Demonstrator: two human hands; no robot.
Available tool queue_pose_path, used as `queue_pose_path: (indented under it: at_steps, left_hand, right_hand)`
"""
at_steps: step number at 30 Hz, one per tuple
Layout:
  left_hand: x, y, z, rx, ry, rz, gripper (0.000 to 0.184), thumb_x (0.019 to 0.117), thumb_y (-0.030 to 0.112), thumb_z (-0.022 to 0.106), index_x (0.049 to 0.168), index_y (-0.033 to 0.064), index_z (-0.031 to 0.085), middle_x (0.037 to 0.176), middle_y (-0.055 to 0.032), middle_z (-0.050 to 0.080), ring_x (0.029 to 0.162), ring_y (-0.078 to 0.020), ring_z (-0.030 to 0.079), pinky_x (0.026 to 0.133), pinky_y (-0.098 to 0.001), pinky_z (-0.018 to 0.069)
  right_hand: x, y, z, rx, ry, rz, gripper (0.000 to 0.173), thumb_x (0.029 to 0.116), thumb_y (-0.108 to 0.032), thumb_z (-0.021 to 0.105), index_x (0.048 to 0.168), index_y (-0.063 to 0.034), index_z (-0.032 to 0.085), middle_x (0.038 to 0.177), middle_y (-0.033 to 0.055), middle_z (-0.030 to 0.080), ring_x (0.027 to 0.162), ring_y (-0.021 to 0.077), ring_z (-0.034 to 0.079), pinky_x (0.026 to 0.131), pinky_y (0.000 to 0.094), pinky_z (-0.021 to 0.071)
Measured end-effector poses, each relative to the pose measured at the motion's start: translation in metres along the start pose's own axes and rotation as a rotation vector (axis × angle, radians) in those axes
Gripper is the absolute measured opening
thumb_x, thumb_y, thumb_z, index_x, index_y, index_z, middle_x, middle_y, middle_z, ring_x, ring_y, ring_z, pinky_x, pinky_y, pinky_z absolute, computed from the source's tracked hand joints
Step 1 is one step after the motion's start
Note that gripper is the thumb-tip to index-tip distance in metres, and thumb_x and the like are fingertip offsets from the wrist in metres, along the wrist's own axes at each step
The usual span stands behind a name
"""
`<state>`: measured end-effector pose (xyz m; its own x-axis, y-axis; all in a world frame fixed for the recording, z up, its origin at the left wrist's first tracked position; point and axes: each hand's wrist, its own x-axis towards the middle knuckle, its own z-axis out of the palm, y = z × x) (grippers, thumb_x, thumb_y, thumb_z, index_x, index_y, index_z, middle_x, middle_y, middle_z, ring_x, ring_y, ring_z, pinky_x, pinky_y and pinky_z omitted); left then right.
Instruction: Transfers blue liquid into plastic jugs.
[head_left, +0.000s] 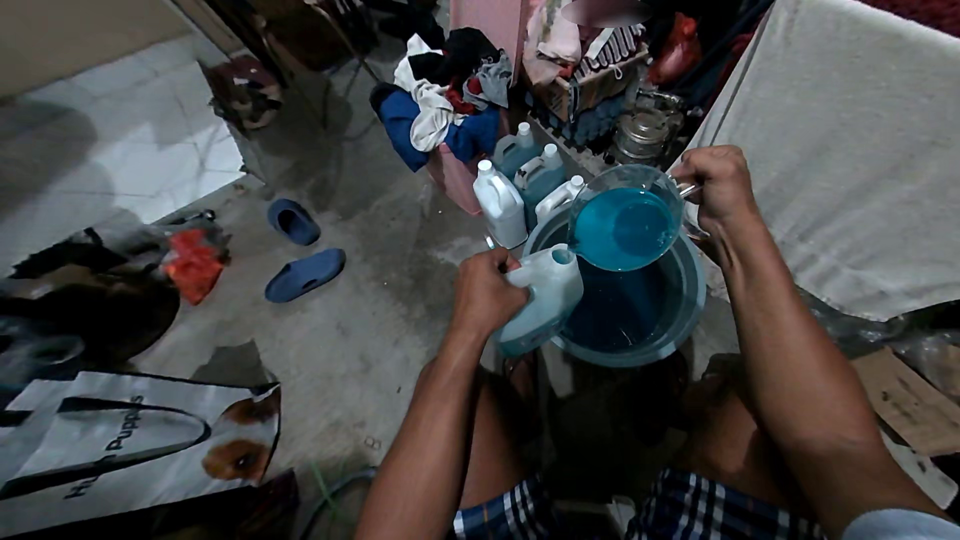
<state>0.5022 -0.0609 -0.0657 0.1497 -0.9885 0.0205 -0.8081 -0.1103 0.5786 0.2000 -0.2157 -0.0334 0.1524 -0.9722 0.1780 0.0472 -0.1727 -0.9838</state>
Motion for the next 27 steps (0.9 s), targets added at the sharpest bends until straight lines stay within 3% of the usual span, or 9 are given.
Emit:
queue_pose_path:
  at_steps: [7, 27]
  left_hand:
    - [0.000, -0.002, 0.000, -0.025, 0.005, 0.027, 0.022, 0.0683, 0.009, 0.086, 0.081, 0.0119, 0.068, 0.072, -0.0052, 0.066, 0.065, -0.0231, 0.064, 0.057, -0.0514, 0.0520]
    - [0.000, 0.000, -0.002, -0.022, -0.005, 0.007, 0.021, 0.0687, 0.009, 0.085, 0.079, 0.0130, 0.067, 0.071, -0.0039, 0.065, 0.065, -0.0218, 0.063, 0.057, -0.0483, 0.0510]
  right_hand:
    - [-0.002, -0.006, 0.004, -0.061, 0.009, -0.017, 0.036, 0.0861, -0.008, 0.055, 0.053, -0.0200, 0.048, 0.049, -0.0110, 0.047, 0.044, -0.0001, 0.041, 0.044, 0.0204, 0.0340]
    - [-0.004, -0.012, 0.008, -0.097, 0.001, -0.025, 0.036, 0.0842, -0.008, 0.057, 0.052, -0.0196, 0.047, 0.049, -0.0106, 0.046, 0.044, 0.0004, 0.039, 0.044, 0.0207, 0.0325]
